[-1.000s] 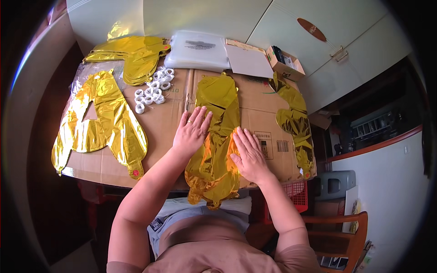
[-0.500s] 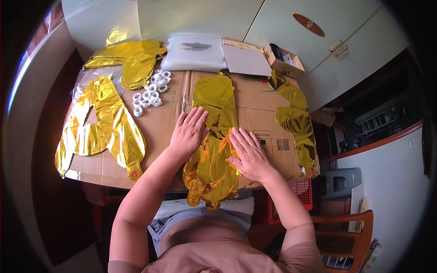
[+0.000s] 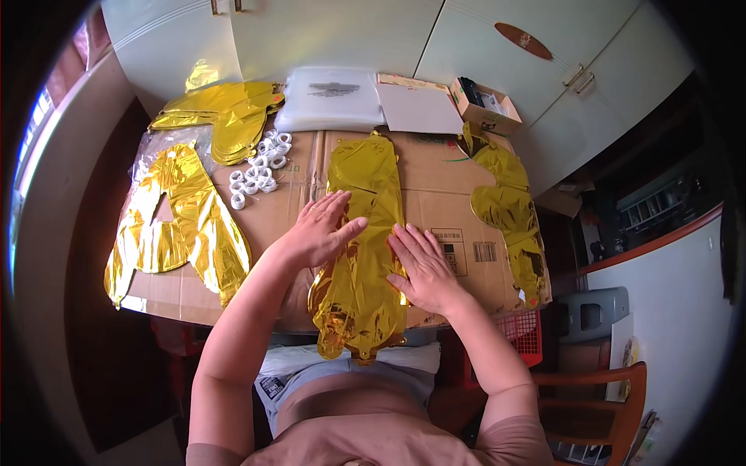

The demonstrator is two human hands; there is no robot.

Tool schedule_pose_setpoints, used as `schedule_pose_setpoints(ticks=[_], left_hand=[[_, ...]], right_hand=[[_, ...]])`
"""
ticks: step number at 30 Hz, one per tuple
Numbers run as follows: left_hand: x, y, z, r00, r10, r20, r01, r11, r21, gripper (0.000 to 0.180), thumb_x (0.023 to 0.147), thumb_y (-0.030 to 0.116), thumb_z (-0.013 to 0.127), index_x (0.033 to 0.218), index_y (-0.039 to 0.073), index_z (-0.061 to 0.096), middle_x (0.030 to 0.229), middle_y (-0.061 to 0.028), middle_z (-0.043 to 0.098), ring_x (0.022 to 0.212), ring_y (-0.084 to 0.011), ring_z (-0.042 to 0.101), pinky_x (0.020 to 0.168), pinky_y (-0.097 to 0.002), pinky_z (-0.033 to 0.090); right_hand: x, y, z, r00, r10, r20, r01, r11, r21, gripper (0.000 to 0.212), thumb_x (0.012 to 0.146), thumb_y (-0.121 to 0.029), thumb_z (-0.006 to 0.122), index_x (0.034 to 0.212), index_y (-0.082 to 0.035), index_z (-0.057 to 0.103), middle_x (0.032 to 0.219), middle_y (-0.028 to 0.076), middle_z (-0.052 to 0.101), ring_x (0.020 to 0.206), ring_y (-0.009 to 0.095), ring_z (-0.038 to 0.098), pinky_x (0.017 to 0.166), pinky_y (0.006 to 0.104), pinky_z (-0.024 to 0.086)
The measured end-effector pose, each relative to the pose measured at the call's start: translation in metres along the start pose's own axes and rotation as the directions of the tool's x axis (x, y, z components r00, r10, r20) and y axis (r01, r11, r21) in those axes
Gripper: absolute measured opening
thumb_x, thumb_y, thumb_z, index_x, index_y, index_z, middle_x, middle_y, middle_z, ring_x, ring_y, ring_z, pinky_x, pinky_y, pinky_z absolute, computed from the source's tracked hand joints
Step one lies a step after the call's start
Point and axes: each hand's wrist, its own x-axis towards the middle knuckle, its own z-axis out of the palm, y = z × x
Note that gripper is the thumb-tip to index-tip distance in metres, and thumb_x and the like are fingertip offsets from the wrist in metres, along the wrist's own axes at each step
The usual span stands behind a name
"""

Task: Folding a deflated gold foil balloon into a compact square shape.

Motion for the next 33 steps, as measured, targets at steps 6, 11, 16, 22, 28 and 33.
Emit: schedule_pose_setpoints(ticks=[6, 11, 16, 22, 28, 33], left_hand=[[-0.005, 0.002, 0.038, 0.954, 0.166, -0.250, -0.064, 0.926, 0.372, 0.081, 0.093, 0.058, 0.057, 0.150, 0.003, 0.040, 0.153, -0.0230, 0.042, 0.146, -0.0363, 0.035, 0.120, -0.0528, 0.023], [-0.006, -0.003, 0.055, 0.913, 0.237, -0.333, -0.068, 0.892, 0.448, 0.076, 0.089, 0.050, 0.064, 0.146, 0.002, 0.046, 0.151, -0.0229, 0.044, 0.143, -0.0366, 0.038, 0.118, -0.0546, 0.025], [-0.006, -0.006, 0.058, 0.905, 0.248, -0.347, -0.077, 0.895, 0.440, 0.074, 0.089, 0.049, 0.065, 0.144, 0.002, 0.048, 0.150, -0.0227, 0.044, 0.144, -0.0371, 0.037, 0.118, -0.0547, 0.024], [-0.006, -0.005, 0.056, 0.912, 0.225, -0.343, -0.070, 0.909, 0.411, 0.074, 0.089, 0.048, 0.064, 0.145, 0.002, 0.047, 0.152, -0.0229, 0.042, 0.145, -0.0370, 0.035, 0.119, -0.0546, 0.022], [-0.007, -0.006, 0.056, 0.914, 0.232, -0.333, -0.080, 0.907, 0.413, 0.075, 0.090, 0.049, 0.063, 0.146, 0.002, 0.046, 0.153, -0.0229, 0.041, 0.145, -0.0370, 0.035, 0.119, -0.0550, 0.022], [-0.007, -0.007, 0.056, 0.918, 0.236, -0.319, -0.087, 0.904, 0.418, 0.075, 0.092, 0.050, 0.061, 0.147, 0.001, 0.044, 0.153, -0.0240, 0.040, 0.145, -0.0379, 0.034, 0.119, -0.0557, 0.021]], right_hand=[[-0.001, 0.000, 0.002, 1.000, -0.007, -0.007, 0.007, 1.000, 0.001, 0.069, 0.100, -0.047, 0.052, 0.151, -0.002, 0.039, 0.160, 0.018, 0.032, 0.150, 0.034, 0.026, 0.122, 0.0521, 0.017], [-0.002, 0.000, 0.002, 1.000, -0.017, -0.021, 0.017, 1.000, 0.002, 0.068, 0.100, -0.046, 0.052, 0.151, -0.002, 0.040, 0.160, 0.018, 0.032, 0.150, 0.034, 0.027, 0.122, 0.0516, 0.017], [0.002, 0.005, -0.003, 1.000, -0.010, -0.012, 0.011, 0.997, 0.070, 0.067, 0.101, -0.044, 0.052, 0.151, -0.002, 0.038, 0.160, 0.019, 0.032, 0.149, 0.035, 0.028, 0.122, 0.0508, 0.018], [0.038, 0.020, 0.001, 0.995, 0.048, -0.087, -0.041, 0.996, 0.083, 0.065, 0.103, -0.040, 0.048, 0.153, 0.000, 0.034, 0.161, 0.021, 0.028, 0.151, 0.036, 0.025, 0.123, 0.0506, 0.017], [0.077, 0.033, 0.011, 0.994, 0.105, -0.002, -0.105, 0.994, -0.001, 0.069, 0.104, -0.043, 0.045, 0.154, 0.001, 0.030, 0.163, 0.021, 0.026, 0.152, 0.035, 0.022, 0.124, 0.0495, 0.014], [0.096, 0.047, 0.010, 0.993, 0.118, 0.022, -0.118, 0.993, 0.003, 0.070, 0.104, -0.045, 0.044, 0.155, 0.001, 0.029, 0.163, 0.021, 0.025, 0.153, 0.034, 0.021, 0.124, 0.0489, 0.013]])
